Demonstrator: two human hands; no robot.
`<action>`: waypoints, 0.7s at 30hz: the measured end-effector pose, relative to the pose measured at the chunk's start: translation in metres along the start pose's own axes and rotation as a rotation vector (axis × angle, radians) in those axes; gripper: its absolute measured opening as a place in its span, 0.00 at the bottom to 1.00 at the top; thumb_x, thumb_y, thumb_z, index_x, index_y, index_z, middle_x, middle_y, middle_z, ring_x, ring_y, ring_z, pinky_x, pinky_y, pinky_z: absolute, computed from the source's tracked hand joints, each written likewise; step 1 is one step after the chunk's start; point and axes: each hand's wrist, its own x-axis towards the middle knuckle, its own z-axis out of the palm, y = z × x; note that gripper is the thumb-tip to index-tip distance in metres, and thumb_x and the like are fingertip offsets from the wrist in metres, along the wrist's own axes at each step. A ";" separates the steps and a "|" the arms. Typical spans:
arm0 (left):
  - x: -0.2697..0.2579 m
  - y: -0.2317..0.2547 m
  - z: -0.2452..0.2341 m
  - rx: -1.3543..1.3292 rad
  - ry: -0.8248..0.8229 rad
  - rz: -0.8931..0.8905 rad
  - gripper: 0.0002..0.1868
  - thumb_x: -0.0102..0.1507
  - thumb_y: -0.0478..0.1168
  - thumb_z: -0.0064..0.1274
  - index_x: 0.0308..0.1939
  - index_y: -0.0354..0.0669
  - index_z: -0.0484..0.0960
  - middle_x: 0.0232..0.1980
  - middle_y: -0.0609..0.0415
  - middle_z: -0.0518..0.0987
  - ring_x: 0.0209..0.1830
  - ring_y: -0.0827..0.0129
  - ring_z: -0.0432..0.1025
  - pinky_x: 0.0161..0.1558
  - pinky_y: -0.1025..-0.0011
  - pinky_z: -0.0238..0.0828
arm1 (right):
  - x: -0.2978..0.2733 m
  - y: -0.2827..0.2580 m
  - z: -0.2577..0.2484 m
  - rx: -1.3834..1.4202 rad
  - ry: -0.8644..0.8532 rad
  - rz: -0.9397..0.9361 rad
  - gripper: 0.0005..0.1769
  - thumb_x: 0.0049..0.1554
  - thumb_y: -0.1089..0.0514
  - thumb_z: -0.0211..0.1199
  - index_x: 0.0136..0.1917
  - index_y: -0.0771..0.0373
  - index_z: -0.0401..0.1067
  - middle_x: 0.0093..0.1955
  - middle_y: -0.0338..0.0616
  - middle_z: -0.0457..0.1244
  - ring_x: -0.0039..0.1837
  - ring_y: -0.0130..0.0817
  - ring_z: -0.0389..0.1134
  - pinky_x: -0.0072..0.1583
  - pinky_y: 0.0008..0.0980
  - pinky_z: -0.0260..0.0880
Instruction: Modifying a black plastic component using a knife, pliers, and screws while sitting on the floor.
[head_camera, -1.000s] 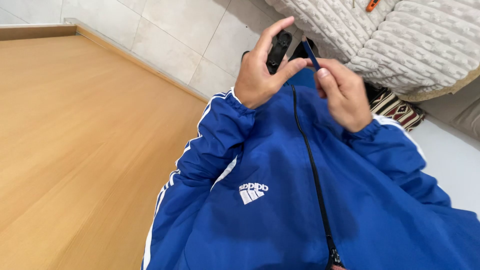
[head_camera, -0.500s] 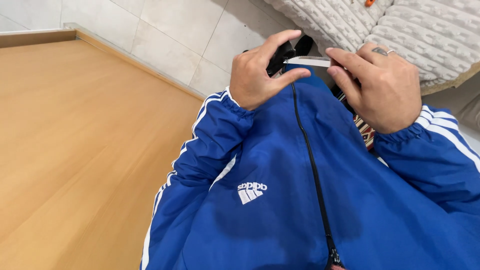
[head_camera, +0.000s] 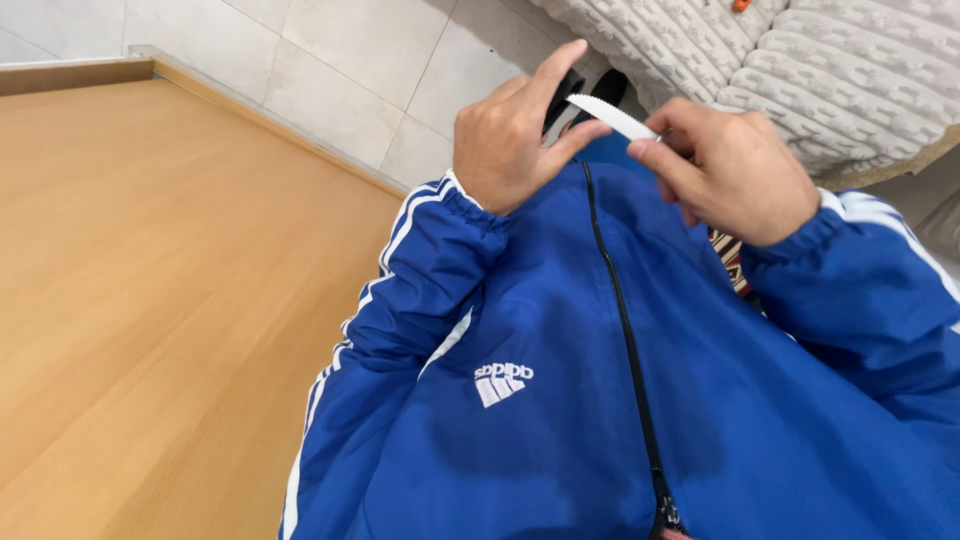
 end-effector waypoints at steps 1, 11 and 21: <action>0.000 -0.001 0.000 0.017 -0.037 -0.008 0.41 0.65 0.61 0.67 0.74 0.49 0.65 0.37 0.57 0.80 0.36 0.67 0.77 0.36 0.67 0.73 | 0.004 -0.014 -0.006 0.218 -0.181 0.234 0.13 0.64 0.50 0.58 0.52 0.61 0.73 0.28 0.44 0.66 0.26 0.31 0.68 0.29 0.32 0.67; -0.011 -0.021 0.021 -0.075 -0.015 0.043 0.41 0.69 0.42 0.61 0.79 0.44 0.53 0.48 0.48 0.78 0.45 0.54 0.76 0.44 0.62 0.73 | 0.026 0.017 0.039 1.028 -0.395 0.322 0.14 0.68 0.53 0.46 0.58 0.62 0.67 0.24 0.37 0.57 0.18 0.23 0.49 0.21 0.27 0.50; -0.010 -0.043 0.029 -0.006 -0.130 0.109 0.33 0.70 0.36 0.59 0.76 0.44 0.60 0.40 0.50 0.77 0.40 0.57 0.74 0.45 0.61 0.72 | 0.056 0.042 0.034 0.180 -0.283 0.051 0.21 0.68 0.46 0.51 0.45 0.61 0.77 0.26 0.47 0.62 0.26 0.38 0.62 0.32 0.42 0.62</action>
